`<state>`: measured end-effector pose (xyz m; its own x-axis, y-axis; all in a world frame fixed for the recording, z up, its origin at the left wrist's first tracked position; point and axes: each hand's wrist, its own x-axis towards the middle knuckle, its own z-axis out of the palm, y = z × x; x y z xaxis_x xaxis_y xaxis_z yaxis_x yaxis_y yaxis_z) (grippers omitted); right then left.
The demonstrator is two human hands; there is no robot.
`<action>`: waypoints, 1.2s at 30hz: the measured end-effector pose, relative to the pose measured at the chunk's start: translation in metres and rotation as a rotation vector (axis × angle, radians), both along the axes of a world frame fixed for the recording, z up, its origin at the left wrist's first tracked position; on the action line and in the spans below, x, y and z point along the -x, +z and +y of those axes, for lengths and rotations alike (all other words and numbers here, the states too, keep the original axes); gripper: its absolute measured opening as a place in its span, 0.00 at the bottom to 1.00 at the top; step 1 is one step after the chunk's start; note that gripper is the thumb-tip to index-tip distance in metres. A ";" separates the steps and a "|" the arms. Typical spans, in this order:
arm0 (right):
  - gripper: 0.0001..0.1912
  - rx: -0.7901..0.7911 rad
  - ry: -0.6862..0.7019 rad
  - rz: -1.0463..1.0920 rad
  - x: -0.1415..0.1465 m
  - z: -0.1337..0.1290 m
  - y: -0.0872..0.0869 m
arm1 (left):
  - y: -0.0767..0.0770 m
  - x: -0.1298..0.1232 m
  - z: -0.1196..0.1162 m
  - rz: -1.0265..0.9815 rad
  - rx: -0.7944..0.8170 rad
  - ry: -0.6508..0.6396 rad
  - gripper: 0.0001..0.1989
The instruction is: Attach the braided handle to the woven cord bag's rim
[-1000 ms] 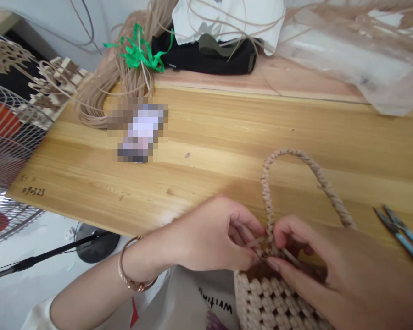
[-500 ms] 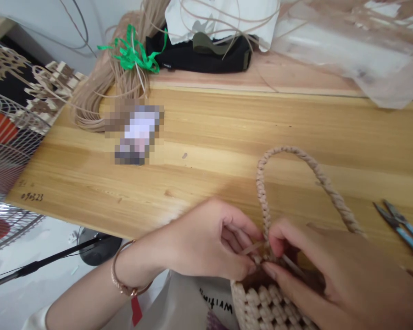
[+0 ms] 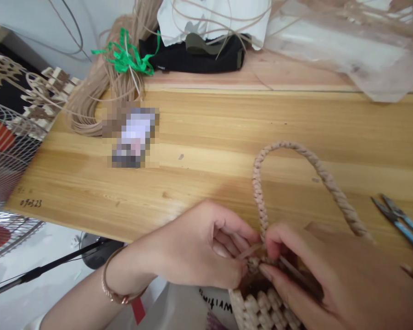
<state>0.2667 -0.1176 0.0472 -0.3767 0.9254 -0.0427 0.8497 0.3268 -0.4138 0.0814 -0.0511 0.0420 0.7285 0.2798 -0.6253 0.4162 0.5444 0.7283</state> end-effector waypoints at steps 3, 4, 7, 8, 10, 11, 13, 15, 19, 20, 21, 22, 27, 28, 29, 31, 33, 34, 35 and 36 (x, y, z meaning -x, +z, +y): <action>0.08 0.013 -0.004 -0.016 -0.001 -0.002 0.001 | 0.000 0.000 -0.001 0.004 0.011 0.001 0.20; 0.08 0.015 -0.006 -0.010 -0.001 -0.003 0.002 | 0.001 -0.001 -0.001 0.005 0.007 0.002 0.20; 0.08 0.008 -0.012 0.016 -0.002 -0.002 0.002 | 0.006 -0.003 -0.002 0.026 -0.081 -0.012 0.16; 0.08 0.006 -0.010 0.018 -0.001 -0.001 0.002 | 0.008 -0.003 -0.002 0.046 -0.138 -0.020 0.14; 0.08 -0.011 -0.006 0.030 0.000 0.002 0.001 | 0.012 -0.005 -0.003 0.099 -0.245 -0.026 0.10; 0.08 -0.005 -0.006 0.028 0.001 0.003 0.001 | 0.013 -0.005 -0.004 0.123 -0.277 -0.020 0.09; 0.08 -0.005 -0.013 0.031 0.001 0.004 0.001 | 0.014 -0.006 -0.004 0.147 -0.279 -0.002 0.09; 0.09 -0.006 -0.014 0.034 0.001 0.004 0.001 | 0.012 -0.007 -0.004 0.135 -0.229 0.019 0.11; 0.09 -0.029 0.011 0.014 -0.003 0.000 -0.001 | 0.006 -0.008 -0.001 0.105 -0.124 0.056 0.13; 0.09 -0.043 0.022 0.015 -0.004 -0.001 -0.002 | 0.004 -0.008 0.000 0.097 -0.092 0.065 0.12; 0.09 -0.051 0.031 0.016 -0.005 -0.002 -0.003 | 0.003 -0.008 0.000 0.089 -0.055 0.075 0.12; 0.09 -0.056 0.040 0.023 -0.005 -0.002 -0.004 | 0.001 -0.007 0.001 0.076 -0.019 0.085 0.12; 0.09 -0.075 0.030 0.024 -0.005 -0.004 -0.003 | -0.003 -0.002 0.002 0.009 0.085 0.136 0.13; 0.08 -0.079 0.024 0.021 -0.004 -0.003 -0.002 | -0.004 -0.001 0.002 -0.006 0.099 0.141 0.13; 0.08 -0.078 0.021 0.021 -0.003 -0.002 -0.001 | -0.003 0.000 0.002 -0.018 0.110 0.143 0.13; 0.09 -0.080 0.032 0.035 -0.002 0.000 0.001 | -0.002 0.001 0.001 -0.026 0.115 0.142 0.13; 0.09 -0.092 0.037 0.030 0.000 0.002 0.002 | -0.001 0.002 0.001 -0.023 0.104 0.136 0.12; 0.09 -0.098 0.040 0.020 0.001 0.002 0.002 | 0.000 0.002 0.000 -0.022 0.096 0.130 0.12; 0.08 -0.107 0.043 0.012 0.001 0.002 0.002 | 0.000 0.002 -0.001 -0.024 0.089 0.123 0.11; 0.08 -0.113 0.046 0.004 0.002 0.002 0.001 | 0.001 0.002 -0.001 -0.027 0.083 0.123 0.11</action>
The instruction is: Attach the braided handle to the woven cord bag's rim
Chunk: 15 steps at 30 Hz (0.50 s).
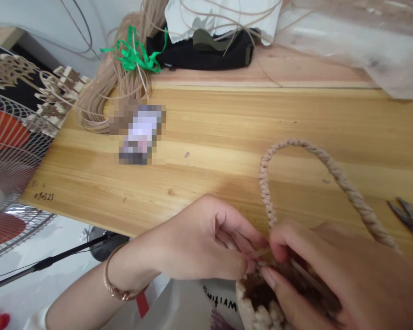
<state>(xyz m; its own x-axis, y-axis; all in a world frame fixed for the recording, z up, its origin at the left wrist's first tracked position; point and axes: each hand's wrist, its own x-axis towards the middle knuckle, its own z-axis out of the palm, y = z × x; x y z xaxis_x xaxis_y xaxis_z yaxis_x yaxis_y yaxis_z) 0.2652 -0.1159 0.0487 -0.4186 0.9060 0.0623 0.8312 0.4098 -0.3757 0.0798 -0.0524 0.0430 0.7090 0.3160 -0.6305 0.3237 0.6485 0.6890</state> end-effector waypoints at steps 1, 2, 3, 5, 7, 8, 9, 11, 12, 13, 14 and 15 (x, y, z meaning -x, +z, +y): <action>0.08 -0.001 0.004 -0.010 0.000 0.000 0.000 | 0.001 0.000 -0.001 -0.006 -0.005 0.004 0.11; 0.08 -0.008 0.009 -0.015 0.001 -0.001 -0.001 | 0.001 0.000 -0.001 -0.013 -0.011 0.014 0.11; 0.09 -0.012 0.006 -0.031 0.001 -0.001 -0.001 | 0.001 0.001 -0.002 -0.020 -0.015 0.020 0.11; 0.09 -0.014 -0.002 -0.057 0.001 0.000 -0.001 | 0.002 0.001 -0.002 -0.036 -0.018 0.018 0.11; 0.09 0.002 0.012 -0.037 0.002 0.001 -0.001 | 0.004 0.001 -0.002 -0.043 -0.017 0.002 0.12; 0.09 0.017 0.020 -0.016 0.003 0.001 -0.001 | 0.004 0.001 -0.002 -0.044 -0.015 -0.005 0.13; 0.08 0.037 0.012 -0.004 0.003 0.000 -0.001 | 0.005 0.001 -0.002 -0.050 -0.012 -0.014 0.14; 0.07 0.094 -0.039 0.005 0.004 -0.001 -0.001 | 0.006 0.000 -0.002 -0.058 -0.009 -0.033 0.16; 0.07 0.129 -0.060 0.018 0.004 -0.001 -0.002 | 0.006 0.000 -0.002 -0.060 -0.014 -0.042 0.16; 0.06 0.160 -0.077 0.042 0.004 -0.002 -0.002 | 0.006 0.000 -0.002 -0.061 -0.021 -0.051 0.17; 0.06 0.195 -0.092 0.067 0.005 -0.002 -0.002 | 0.006 0.000 -0.002 -0.057 -0.026 -0.056 0.17; 0.06 0.226 -0.099 0.095 0.005 -0.002 -0.002 | 0.006 0.000 -0.002 -0.051 -0.033 -0.056 0.17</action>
<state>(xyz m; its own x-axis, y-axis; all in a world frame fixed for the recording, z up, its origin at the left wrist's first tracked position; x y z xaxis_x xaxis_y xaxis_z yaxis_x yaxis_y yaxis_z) 0.2602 -0.1175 0.0469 -0.3289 0.9377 -0.1118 0.8195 0.2246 -0.5272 0.0798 -0.0541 0.0493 0.7573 0.2953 -0.5825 0.3222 0.6069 0.7266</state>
